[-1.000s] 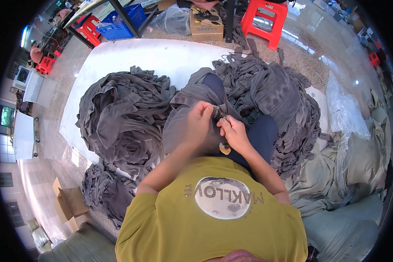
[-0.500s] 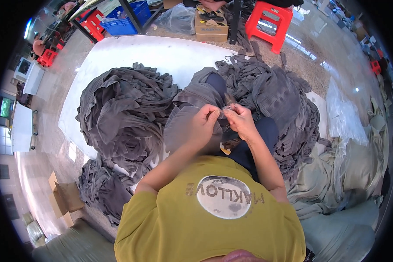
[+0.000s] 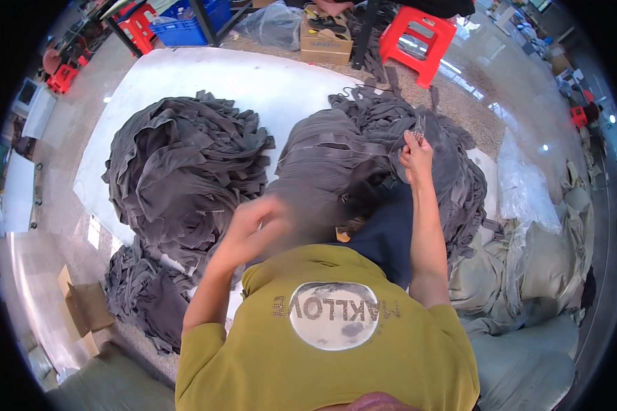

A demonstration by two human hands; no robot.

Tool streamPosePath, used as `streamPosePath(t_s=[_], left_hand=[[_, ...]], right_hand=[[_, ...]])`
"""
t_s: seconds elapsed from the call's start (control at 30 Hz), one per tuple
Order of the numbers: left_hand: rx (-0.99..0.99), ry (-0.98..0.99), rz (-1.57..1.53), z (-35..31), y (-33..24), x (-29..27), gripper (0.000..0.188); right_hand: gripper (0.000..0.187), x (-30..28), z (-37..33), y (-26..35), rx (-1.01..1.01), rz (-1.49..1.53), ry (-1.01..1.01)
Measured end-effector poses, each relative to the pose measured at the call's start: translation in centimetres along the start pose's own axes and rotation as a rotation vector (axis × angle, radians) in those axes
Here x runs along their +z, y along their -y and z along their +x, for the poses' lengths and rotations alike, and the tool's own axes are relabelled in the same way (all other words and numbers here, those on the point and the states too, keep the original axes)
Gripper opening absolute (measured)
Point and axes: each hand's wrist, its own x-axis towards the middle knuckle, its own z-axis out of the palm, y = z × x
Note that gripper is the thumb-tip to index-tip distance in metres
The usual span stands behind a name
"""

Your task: Manually trimming and separating fabric pieces from a large pile using scissors.

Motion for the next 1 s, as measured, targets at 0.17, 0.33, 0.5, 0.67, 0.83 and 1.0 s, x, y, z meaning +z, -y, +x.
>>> streamPosePath(t_s=[0.17,0.33,0.5,0.67,0.83,1.0], left_hand=[[0.082,-0.113,0.361,11.0,6.2,7.2,0.033],[0.124,-0.223,0.597,15.2,6.8,11.7,0.068],[0.151,-0.189,0.226,16.5,4.7,9.6,0.050],[-0.648,0.303,-0.921,16.9,4.3,6.3,0.042],[-0.284,0.073,-1.145,14.7,6.6,4.1,0.027],[-0.383,-0.009,-0.868,12.9,7.3,4.3,0.027]], right_hand=[[0.014,2.4,-5.1,5.4,-0.077,0.073,0.127],[0.011,5.0,-9.2,9.0,-0.087,0.150,0.242],[0.010,6.4,-9.3,10.3,-0.029,0.224,0.476],[0.011,6.3,-6.7,9.3,0.019,0.448,0.547],[0.039,5.6,-7.0,3.2,0.051,0.199,0.236],[0.048,7.7,-11.1,-0.9,0.108,-0.030,0.293]])
